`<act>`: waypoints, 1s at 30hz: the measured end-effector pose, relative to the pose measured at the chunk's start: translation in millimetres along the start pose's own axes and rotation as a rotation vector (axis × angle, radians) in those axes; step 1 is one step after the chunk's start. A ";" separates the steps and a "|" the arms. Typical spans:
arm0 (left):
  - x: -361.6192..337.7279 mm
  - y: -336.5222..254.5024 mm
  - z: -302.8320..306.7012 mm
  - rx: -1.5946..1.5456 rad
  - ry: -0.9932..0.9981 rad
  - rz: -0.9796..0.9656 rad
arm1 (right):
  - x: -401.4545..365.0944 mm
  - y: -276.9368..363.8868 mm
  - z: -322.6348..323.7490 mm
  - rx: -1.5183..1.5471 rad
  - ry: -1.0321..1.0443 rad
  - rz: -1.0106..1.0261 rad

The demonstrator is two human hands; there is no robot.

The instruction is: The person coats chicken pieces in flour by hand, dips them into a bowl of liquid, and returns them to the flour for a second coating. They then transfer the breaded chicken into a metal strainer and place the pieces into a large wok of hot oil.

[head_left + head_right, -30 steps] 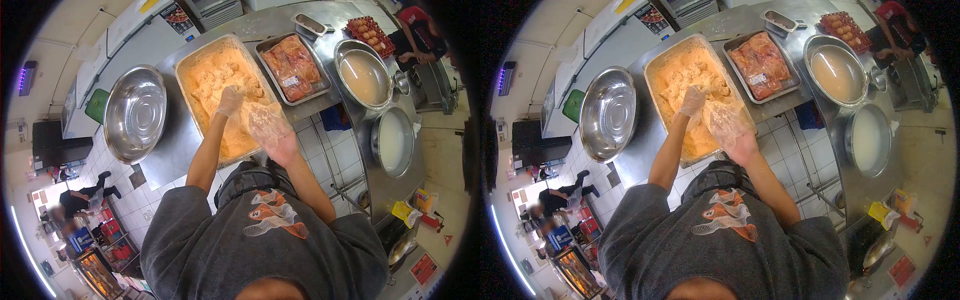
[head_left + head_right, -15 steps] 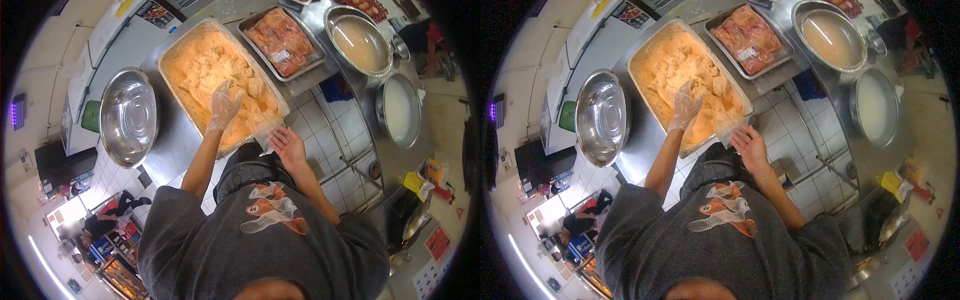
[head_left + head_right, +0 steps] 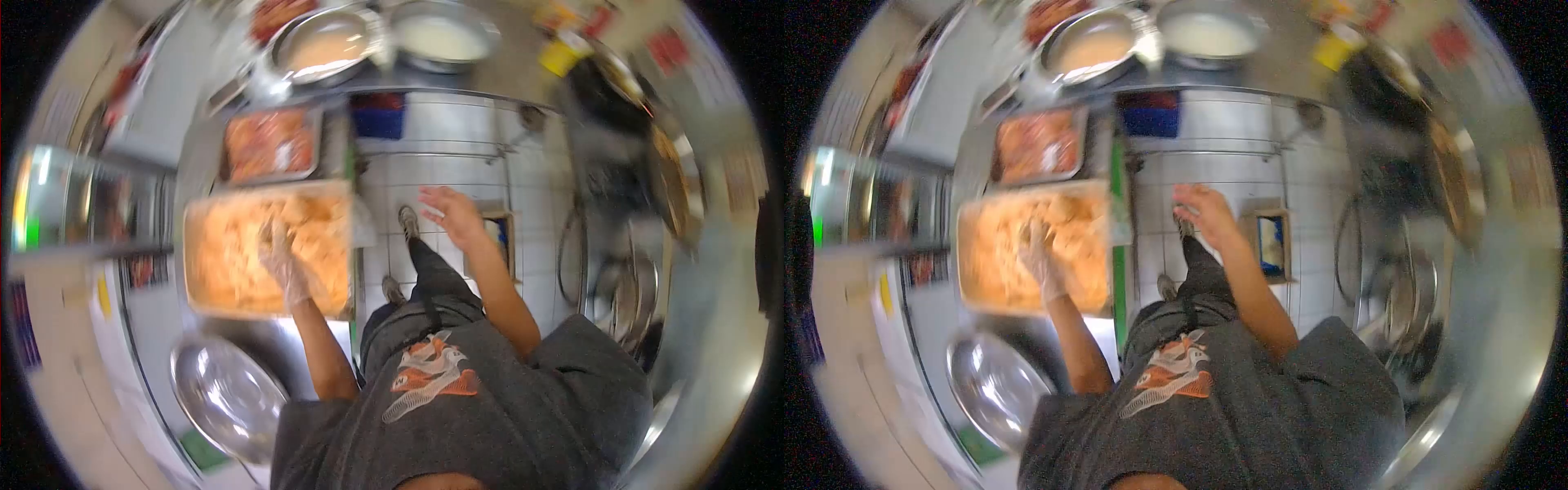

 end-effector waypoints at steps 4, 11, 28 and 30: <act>-29.4 -8.7 -48.3 -0.126 0.287 0.028 | -61.5 -34.5 64.8 -0.121 -0.161 0.160; -196.6 -39.4 -171.4 -0.201 0.835 0.242 | -261.6 -23.4 78.8 -0.587 -0.092 0.353; -431.6 72.7 -152.0 0.013 1.237 0.541 | -485.7 -12.1 585.1 -1.132 -1.617 -0.211; -446.9 66.8 -127.7 0.023 1.162 0.491 | -468.3 -15.1 623.1 -1.202 -1.626 -0.222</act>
Point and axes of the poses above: each hand's wrist, its own x-axis towards the middle knuckle, its own z-axis out of the back of the hand, y = z × x, the point moved 8 cm from there along x, towards the middle knuckle, and after that the axes turned 9 degrees about -y, right-handed, at the moved point
